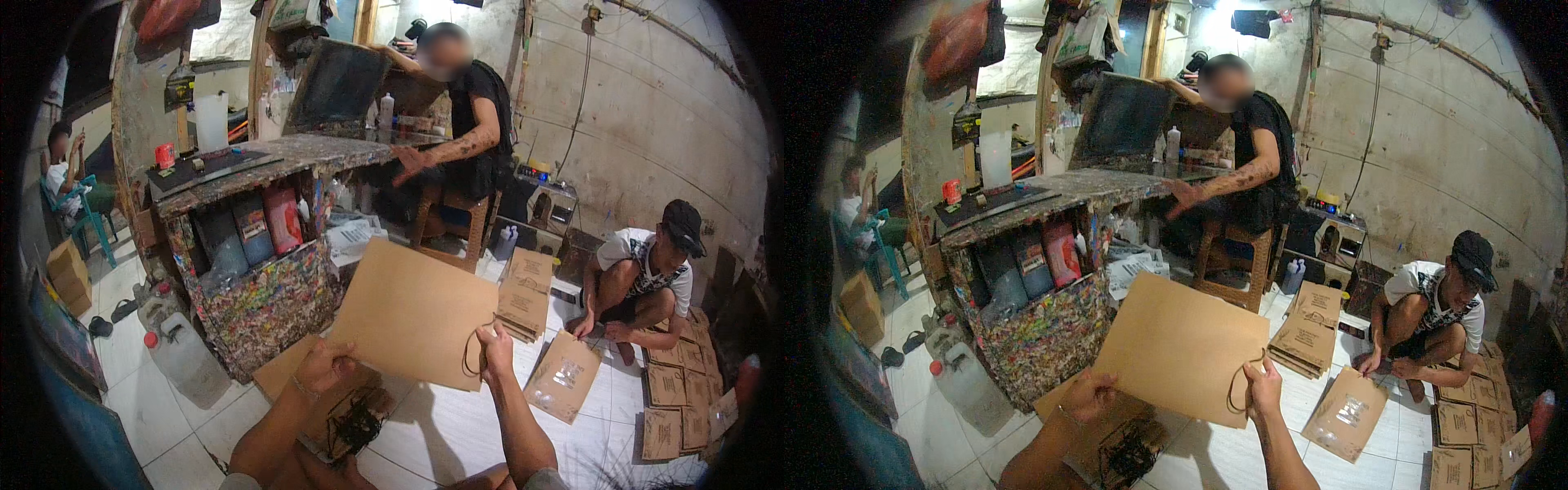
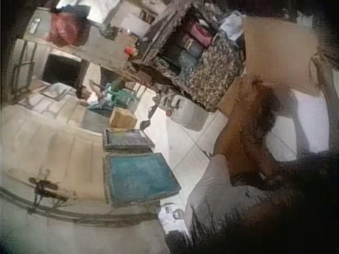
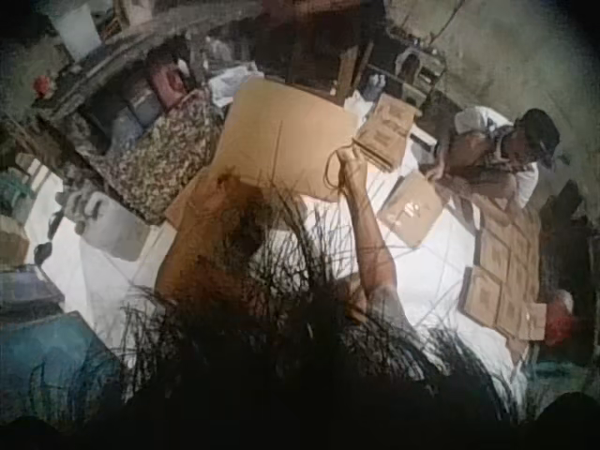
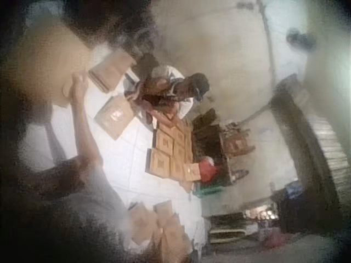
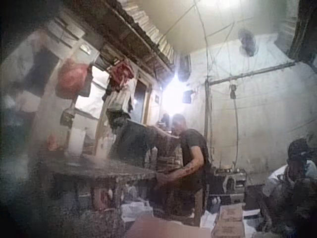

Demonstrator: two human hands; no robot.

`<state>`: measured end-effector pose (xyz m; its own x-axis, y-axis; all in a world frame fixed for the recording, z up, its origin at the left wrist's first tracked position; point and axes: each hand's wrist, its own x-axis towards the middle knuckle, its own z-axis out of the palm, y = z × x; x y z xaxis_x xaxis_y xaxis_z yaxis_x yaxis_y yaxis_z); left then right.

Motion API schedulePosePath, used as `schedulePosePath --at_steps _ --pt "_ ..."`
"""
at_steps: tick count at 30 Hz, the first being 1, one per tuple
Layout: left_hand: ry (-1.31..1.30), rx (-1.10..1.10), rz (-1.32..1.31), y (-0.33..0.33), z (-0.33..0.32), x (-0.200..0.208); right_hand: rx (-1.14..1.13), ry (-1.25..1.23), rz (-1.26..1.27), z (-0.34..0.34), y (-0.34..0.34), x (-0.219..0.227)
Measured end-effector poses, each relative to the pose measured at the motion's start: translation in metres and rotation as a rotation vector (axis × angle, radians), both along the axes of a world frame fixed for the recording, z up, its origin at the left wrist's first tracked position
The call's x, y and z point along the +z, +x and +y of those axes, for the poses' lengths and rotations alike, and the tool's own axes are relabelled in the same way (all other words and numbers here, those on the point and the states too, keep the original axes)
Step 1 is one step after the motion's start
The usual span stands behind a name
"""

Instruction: The person inserts a wooden board into a paper bag to provide a flat surface and passes it to another individual at a printing press. The person then receives the printed bags and organizes them into stacks on the floor.

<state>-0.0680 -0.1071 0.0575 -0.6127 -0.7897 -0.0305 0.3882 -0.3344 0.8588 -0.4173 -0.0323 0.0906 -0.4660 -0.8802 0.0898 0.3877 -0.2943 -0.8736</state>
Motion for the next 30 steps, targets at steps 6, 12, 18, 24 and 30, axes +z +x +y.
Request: schedulePosePath --at_steps 6,12,18,24,30 --pt "-0.047 0.105 0.278 -0.028 0.033 0.047 -0.014 -0.128 -0.038 -0.111 -0.025 0.045" --pt "0.166 -0.097 -0.095 -0.016 0.115 -0.036 -0.023 -0.252 -0.152 -0.146 0.016 0.101" --pt "-0.232 0.204 -0.528 0.001 0.131 -0.104 -0.047 -0.233 -0.043 -0.139 0.035 0.131" --pt "-1.049 0.589 -1.281 0.053 0.08 -0.181 0.294 0.175 0.963 -0.029 -0.003 -0.103" --pt "-0.801 0.258 -1.529 0.043 0.096 -0.147 0.308 0.82 1.169 0.184 -0.027 -0.296"
